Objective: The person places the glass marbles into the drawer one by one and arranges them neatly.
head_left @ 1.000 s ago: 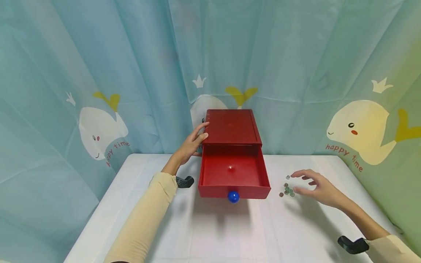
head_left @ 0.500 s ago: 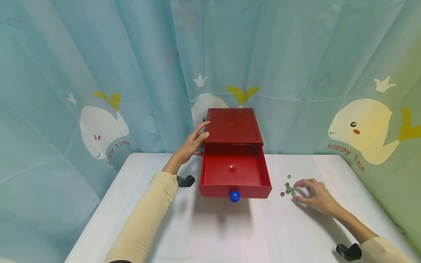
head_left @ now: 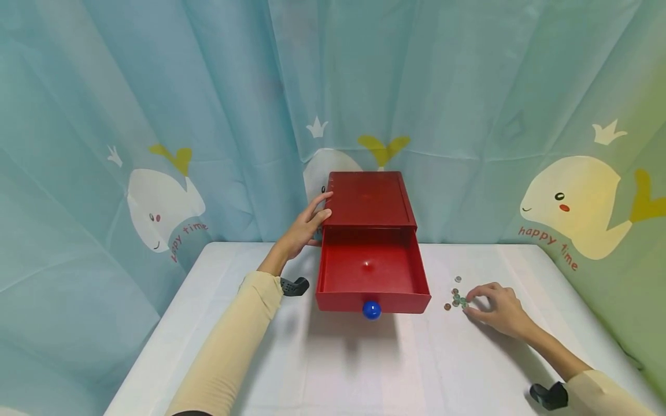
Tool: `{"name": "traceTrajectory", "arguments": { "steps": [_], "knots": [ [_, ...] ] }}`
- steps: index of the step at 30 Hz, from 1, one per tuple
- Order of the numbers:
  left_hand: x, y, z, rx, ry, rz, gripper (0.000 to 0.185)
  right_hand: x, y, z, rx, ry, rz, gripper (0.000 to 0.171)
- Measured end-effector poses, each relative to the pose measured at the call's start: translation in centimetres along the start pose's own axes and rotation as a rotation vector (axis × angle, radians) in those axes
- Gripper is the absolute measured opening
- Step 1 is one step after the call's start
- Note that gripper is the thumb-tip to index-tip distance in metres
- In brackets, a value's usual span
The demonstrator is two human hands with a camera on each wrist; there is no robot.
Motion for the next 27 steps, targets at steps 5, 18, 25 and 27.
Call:
{"name": "traceTrajectory", "arguments": {
  "steps": [5, 18, 25, 27],
  "knots": [
    [0.01, -0.07, 0.17, -0.004, 0.0, -0.002, 0.057, 0.03, 0.06, 0.12, -0.017, -0.014, 0.006, 0.017],
    [-0.03, -0.08, -0.03, -0.002, 0.006, -0.003, 0.056, -0.09, 0.35, -0.08, -0.026, -0.01, 0.028, 0.014],
    [0.02, -0.15, 0.01, -0.005, 0.002, 0.0, 0.057, -0.14, 0.36, -0.12, -0.007, 0.005, 0.021, 0.014],
    [0.03, -0.17, 0.03, -0.006, 0.003, 0.001, 0.057, -0.12, 0.37, -0.06, 0.003, 0.006, 0.02, 0.015]
  ]
}}
Point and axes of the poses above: each hand's wrist, its own z-axis towards the middle knuckle, its own x-axis out of the back of the hand, y = z × x, the point moved 3 cm from there along z, towards the middle knuckle, and after that the axes turned 9 degrees about y, right-handed, at the moved point
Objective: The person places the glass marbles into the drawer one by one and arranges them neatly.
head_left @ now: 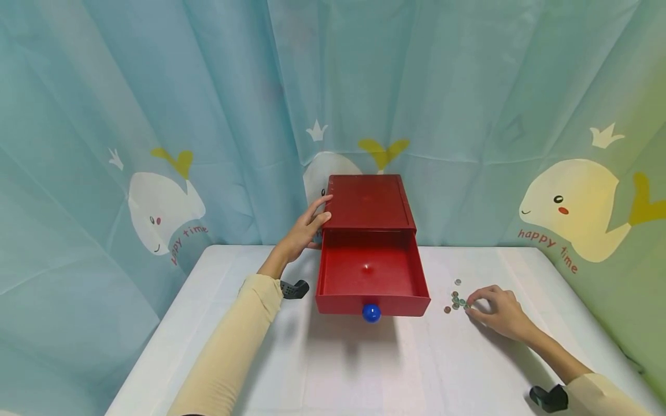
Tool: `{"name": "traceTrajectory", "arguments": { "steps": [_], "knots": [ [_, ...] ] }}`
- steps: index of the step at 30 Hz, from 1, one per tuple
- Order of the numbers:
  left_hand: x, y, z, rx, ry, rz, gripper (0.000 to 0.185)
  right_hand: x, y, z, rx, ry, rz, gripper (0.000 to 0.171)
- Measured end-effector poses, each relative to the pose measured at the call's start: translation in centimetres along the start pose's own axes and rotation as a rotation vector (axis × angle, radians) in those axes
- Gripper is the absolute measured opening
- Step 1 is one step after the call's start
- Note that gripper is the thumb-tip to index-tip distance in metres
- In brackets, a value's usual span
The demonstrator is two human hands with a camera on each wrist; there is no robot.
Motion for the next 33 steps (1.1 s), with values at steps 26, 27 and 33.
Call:
{"name": "traceTrajectory", "arguments": {
  "steps": [26, 27, 33],
  "knots": [
    [0.0, 0.0, -0.1, -0.004, -0.004, -0.007, 0.057, 1.4, -0.8, 0.9, 0.191, 0.015, 0.022, 0.021],
    [0.0, 0.0, -0.1, -0.006, -0.005, -0.007, 0.057, 1.5, -0.8, 1.0, 0.207, 0.015, 0.025, 0.021],
    [0.0, -0.1, 0.0, -0.005, -0.003, -0.007, 0.057, 2.4, -0.9, 1.4, 0.241, 0.012, 0.029, 0.023]
  ]
}}
Point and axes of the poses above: each hand's wrist, its own z-axis towards the middle knuckle, its own x-axis out of the back of the hand, y = z × x, the point moved 3 cm from there along z, towards the middle knuckle, and after that the axes turned 9 degrees about y, right-handed, at the moved point
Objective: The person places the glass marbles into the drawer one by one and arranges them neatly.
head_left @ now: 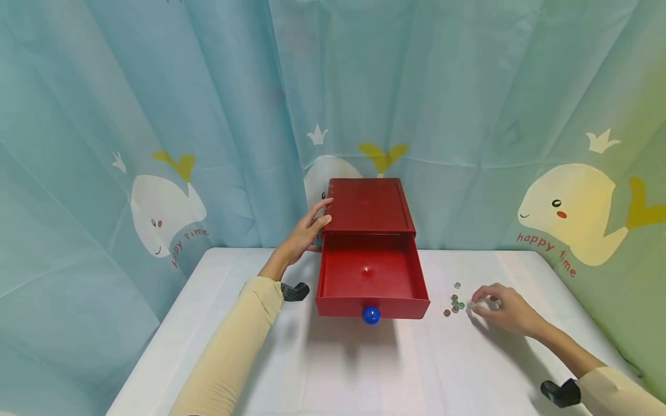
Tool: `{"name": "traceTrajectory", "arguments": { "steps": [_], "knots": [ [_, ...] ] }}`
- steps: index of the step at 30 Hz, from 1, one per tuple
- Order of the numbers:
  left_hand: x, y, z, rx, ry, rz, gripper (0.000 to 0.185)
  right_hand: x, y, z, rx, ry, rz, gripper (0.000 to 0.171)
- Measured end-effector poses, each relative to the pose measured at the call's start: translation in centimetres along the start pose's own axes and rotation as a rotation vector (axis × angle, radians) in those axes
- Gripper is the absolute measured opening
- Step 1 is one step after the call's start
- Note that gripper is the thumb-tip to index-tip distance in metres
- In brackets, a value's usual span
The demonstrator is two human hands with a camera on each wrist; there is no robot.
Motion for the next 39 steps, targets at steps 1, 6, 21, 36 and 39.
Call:
{"name": "traceTrajectory", "arguments": {
  "steps": [1, 6, 21, 36, 39],
  "knots": [
    [0.0, 0.0, 0.0, 0.0, 0.0, -0.001, 0.057, 0.1, -0.1, 0.1, 0.003, 0.0, 0.004, 0.024],
    [0.0, 0.1, -0.1, 0.001, 0.001, -0.007, 0.058, 1.0, -0.6, 0.7, 0.019, -0.009, 0.036, 0.024],
    [0.0, 0.1, -0.1, 0.012, 0.005, 0.001, 0.057, 3.7, -2.4, 3.6, 0.023, -0.006, 0.026, 0.026],
    [0.0, 0.0, 0.0, 0.006, -0.008, -0.003, 0.057, 5.6, -5.4, 7.1, 0.084, -0.004, 0.013, 0.027],
    [0.0, 0.0, 0.0, 0.005, -0.005, -0.004, 0.057, 6.0, -5.9, 7.8, 0.106, -0.006, 0.042, 0.028]
  ]
}}
Point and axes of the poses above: each hand's wrist, its own z-axis towards the middle knuckle, its own x-axis out of the back of the hand, y = z × x, the point moved 3 cm from there along z, towards the middle knuckle, and after that the axes turned 9 degrees about y, right-handed, at the moved point
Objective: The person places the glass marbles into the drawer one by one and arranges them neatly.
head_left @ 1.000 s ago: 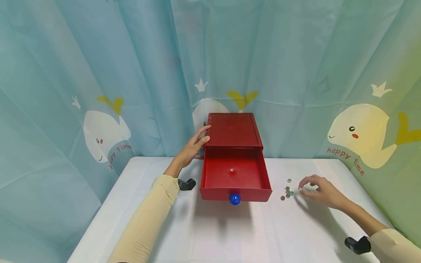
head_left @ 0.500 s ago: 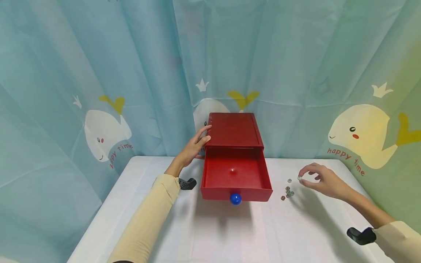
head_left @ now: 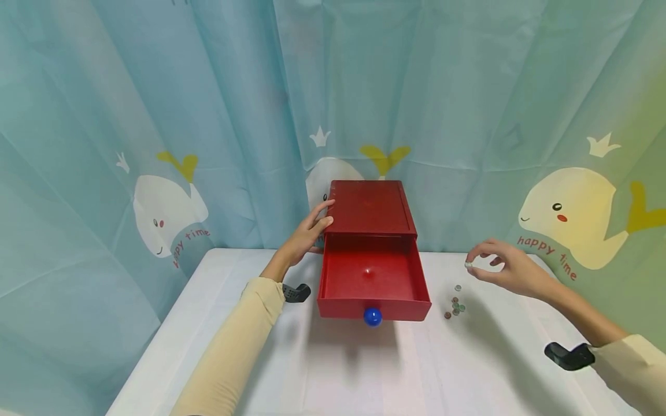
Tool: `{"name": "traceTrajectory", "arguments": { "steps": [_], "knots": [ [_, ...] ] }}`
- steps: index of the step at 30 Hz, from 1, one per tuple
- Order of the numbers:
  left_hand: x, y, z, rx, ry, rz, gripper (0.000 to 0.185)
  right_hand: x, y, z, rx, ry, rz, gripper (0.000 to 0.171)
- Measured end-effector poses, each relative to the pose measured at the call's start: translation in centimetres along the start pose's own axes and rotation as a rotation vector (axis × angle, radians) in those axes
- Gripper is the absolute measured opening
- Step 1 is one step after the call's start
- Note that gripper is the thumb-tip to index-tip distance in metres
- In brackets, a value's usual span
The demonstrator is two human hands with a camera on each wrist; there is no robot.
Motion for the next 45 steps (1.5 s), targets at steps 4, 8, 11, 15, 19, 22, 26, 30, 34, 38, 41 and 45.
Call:
{"name": "traceTrajectory", "arguments": {
  "steps": [4, 8, 11, 15, 19, 22, 26, 30, 34, 38, 41, 45],
  "knots": [
    [0.0, 0.1, -0.1, -0.003, -0.002, -0.006, 0.057, 0.5, -0.6, 0.9, 0.013, -0.014, 0.034, 0.028],
    [0.0, 0.2, -0.2, -0.005, -0.009, -0.009, 0.058, 1.0, -1.4, 1.9, 0.018, -0.033, 0.033, 0.027],
    [0.0, 0.2, -0.2, 0.001, -0.005, -0.006, 0.057, 1.3, -1.9, 2.9, 0.025, -0.044, 0.033, 0.027],
    [0.0, 0.1, -0.2, 0.004, 0.001, -0.009, 0.056, 1.6, -2.6, 4.3, 0.053, -0.06, 0.03, 0.024],
    [-0.1, 0.3, -0.3, -0.003, -0.005, -0.015, 0.058, 2.0, -3.6, 5.7, 0.096, -0.064, 0.027, 0.026],
    [-0.1, 0.3, -0.3, -0.007, -0.01, -0.018, 0.058, 2.3, -4.4, 6.7, 0.116, -0.074, 0.022, 0.026],
    [-0.1, 0.2, -0.2, -0.01, -0.011, -0.017, 0.058, 2.3, -5.5, 8.0, 0.124, -0.092, 0.016, 0.025],
    [-0.1, 0.2, -0.2, -0.014, -0.008, -0.009, 0.058, 1.9, -6.5, 9.3, 0.135, -0.108, 0.014, 0.023],
    [-0.1, 0.2, -0.2, -0.016, -0.011, -0.006, 0.059, 1.3, -7.5, 10.4, 0.145, -0.134, 0.019, 0.021],
    [-0.1, 0.2, -0.2, -0.015, -0.01, -0.005, 0.059, 0.7, -8.5, 11.6, 0.145, -0.16, 0.039, 0.02],
    [0.0, 0.2, -0.1, -0.015, -0.003, -0.009, 0.059, 0.0, -9.3, 12.4, 0.149, -0.183, 0.066, 0.018],
    [0.0, 0.2, -0.1, -0.01, -0.002, -0.014, 0.058, -0.9, -10.4, 13.5, 0.16, -0.219, 0.101, 0.015]
  ]
}}
Point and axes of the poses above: each hand's wrist, its own z-axis towards the middle knuckle, its own x-axis out of the back of the hand, y = z × x, the point moved 3 cm from there along z, towards the middle knuckle, and after that the axes turned 9 degrees about y, right-handed, at the moved point
